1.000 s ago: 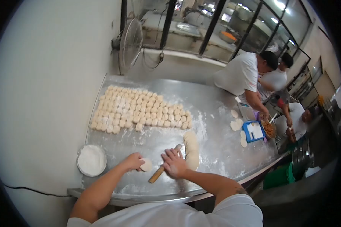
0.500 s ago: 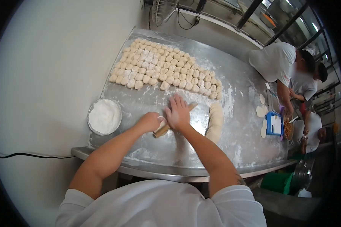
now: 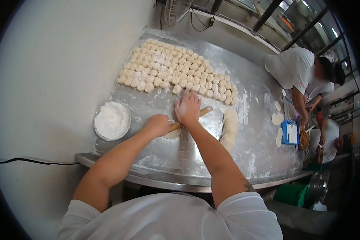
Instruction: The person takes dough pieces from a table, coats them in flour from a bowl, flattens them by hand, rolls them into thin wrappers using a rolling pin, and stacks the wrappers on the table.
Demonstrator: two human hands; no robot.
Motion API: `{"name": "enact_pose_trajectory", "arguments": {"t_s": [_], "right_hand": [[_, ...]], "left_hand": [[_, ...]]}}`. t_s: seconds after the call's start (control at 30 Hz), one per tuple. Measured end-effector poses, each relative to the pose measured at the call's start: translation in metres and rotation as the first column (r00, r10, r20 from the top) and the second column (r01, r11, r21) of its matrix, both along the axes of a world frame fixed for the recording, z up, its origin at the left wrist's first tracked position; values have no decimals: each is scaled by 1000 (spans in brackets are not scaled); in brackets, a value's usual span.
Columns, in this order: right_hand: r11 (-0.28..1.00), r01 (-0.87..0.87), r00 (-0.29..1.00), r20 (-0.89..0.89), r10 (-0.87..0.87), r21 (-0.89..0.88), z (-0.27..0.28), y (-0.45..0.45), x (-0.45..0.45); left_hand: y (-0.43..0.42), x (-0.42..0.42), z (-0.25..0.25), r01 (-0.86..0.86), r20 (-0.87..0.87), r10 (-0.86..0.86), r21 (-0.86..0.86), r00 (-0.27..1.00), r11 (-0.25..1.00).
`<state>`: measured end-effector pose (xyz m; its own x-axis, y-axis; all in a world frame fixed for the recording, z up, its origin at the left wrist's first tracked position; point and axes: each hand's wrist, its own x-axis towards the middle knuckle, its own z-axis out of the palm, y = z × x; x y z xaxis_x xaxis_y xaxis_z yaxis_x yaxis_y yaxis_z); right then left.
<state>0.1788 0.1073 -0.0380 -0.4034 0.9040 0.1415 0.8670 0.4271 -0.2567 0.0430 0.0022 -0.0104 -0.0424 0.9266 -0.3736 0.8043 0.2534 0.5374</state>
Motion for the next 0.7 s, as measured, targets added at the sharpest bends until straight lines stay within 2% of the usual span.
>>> {"name": "enact_pose_trajectory", "arguments": {"t_s": [0.07, 0.13, 0.17, 0.2, 0.23, 0.3, 0.4, 0.43, 0.5, 0.53, 0.63, 0.7], "right_hand": [[993, -120, 982, -148, 121, 17, -3, -6, 11], [972, -232, 972, -26, 233, 37, -6, -39, 54], [964, -267, 958, 110, 264, 9, -5, -58, 79], [959, -272, 952, 120, 280, -83, 0, -77, 103], [950, -291, 950, 85, 301, -110, 3, -89, 125], [941, -303, 929, 171, 327, -154, 8, -96, 140], [966, -209, 959, 160, 233, -155, 2, -71, 94], [972, -153, 958, 216, 191, -180, 16, -59, 62], [990, -138, 980, 141, 143, -40, 7, -30, 16], [989, -140, 985, 103, 136, 40, 6, -18, -3], [986, -139, 988, -53, 144, 87, -5, 0, -26], [986, -167, 984, -66, 167, 0, -8, -22, 5]], "left_hand": [[-1, -4, -7, -22, 77, 23, -14, 997, 1000], [4, -9, -17, -33, 139, 32, 2, 990, 999], [5, -10, -28, -29, 162, 27, 10, 986, 1000], [5, -11, -34, -26, 185, 23, 16, 982, 1000], [6, -13, -30, -1, 234, 22, -88, 972, 996], [5, -17, -20, 66, 331, 38, -298, 943, 952], [3, -17, -15, 146, 267, -81, -235, 960, 961], [2, -15, -8, 141, 193, -104, -189, 976, 972], [0, -9, 6, 140, 43, -136, -97, 990, 985], [0, -8, -6, 80, -26, -80, 9, 996, 997], [2, -15, -8, -15, 18, 14, 22, 1000, 1000], [1, -18, -20, -10, 94, 2, 92, 996, 996]]}}
